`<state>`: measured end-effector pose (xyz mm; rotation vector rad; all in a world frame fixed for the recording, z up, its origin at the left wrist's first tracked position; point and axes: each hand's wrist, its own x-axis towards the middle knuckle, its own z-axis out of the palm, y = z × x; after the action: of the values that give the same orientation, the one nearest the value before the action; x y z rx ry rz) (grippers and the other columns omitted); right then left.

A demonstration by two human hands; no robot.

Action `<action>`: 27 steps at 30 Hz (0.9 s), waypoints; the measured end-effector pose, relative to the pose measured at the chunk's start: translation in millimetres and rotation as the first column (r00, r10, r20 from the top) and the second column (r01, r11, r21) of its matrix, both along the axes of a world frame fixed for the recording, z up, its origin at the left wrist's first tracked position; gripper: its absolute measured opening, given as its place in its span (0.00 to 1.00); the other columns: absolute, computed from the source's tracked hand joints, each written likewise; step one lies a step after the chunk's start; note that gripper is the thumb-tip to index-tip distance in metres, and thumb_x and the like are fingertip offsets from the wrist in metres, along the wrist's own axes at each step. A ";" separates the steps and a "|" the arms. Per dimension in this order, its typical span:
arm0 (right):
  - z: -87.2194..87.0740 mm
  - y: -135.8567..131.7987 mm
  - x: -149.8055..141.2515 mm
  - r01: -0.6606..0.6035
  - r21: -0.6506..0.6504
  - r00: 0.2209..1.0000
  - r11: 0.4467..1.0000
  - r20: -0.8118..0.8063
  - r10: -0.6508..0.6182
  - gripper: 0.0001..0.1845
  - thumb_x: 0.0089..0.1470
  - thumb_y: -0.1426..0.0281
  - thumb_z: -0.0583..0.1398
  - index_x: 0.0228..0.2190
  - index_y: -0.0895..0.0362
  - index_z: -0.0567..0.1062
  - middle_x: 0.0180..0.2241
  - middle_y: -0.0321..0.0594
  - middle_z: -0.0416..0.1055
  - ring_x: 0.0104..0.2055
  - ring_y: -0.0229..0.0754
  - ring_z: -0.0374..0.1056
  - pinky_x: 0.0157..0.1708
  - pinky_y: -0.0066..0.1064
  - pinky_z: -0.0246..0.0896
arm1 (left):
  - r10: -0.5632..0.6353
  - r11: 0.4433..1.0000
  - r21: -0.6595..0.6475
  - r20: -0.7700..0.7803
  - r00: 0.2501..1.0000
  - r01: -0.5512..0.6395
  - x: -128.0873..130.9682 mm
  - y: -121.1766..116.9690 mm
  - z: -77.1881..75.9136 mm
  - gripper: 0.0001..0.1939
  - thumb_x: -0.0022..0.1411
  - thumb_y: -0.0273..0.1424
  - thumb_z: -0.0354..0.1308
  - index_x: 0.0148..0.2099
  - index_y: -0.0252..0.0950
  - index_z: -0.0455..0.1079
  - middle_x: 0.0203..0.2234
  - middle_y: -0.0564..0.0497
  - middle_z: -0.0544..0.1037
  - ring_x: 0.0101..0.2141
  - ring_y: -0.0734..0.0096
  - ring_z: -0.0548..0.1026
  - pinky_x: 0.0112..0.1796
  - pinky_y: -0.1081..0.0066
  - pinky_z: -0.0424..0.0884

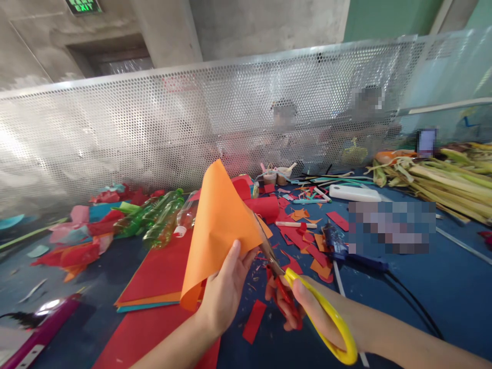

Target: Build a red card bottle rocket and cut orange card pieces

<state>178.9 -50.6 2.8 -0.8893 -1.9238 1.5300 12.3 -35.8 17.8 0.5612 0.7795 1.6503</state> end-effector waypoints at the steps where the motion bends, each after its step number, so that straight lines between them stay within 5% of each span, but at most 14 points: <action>1: -1.2 0.4 -0.5 0.005 0.003 1.000 1.000 -0.003 -0.005 0.39 0.52 0.37 0.36 0.30 0.57 0.65 0.22 0.34 0.58 0.24 0.37 0.60 0.32 0.35 0.67 | -0.002 1.000 0.002 0.000 1.000 0.002 -0.1 -0.2 -0.3 0.27 0.54 0.30 0.64 0.57 0.42 0.66 0.49 0.48 0.77 0.52 0.57 0.72 0.50 0.62 0.72; 16: 2.4 -1.7 -3.0 0.018 0.115 0.998 0.993 -0.065 -0.010 0.30 0.57 0.43 0.39 0.26 0.55 0.59 0.25 0.33 0.53 0.24 0.36 0.60 0.25 0.29 0.66 | -0.021 0.999 0.046 -0.009 1.000 0.021 -0.8 -3.6 -3.4 0.21 0.50 0.34 0.68 0.47 0.44 0.73 0.43 0.53 0.81 0.55 0.56 0.69 0.57 0.57 0.62; 27: -9.4 -2.3 -5.3 0.051 0.083 0.993 0.995 -0.109 -0.042 0.31 0.57 0.42 0.39 0.25 0.55 0.59 0.21 0.32 0.52 0.20 0.33 0.55 0.20 0.25 0.58 | -0.034 0.998 0.046 -0.003 0.999 0.034 0.0 -5.3 -1.6 0.19 0.54 0.33 0.64 0.49 0.44 0.72 0.45 0.53 0.80 0.56 0.56 0.67 0.55 0.58 0.67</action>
<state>173.6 -52.9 -6.6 -0.7940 -1.8645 1.4274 12.3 -41.1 16.2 0.6053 0.7315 1.6399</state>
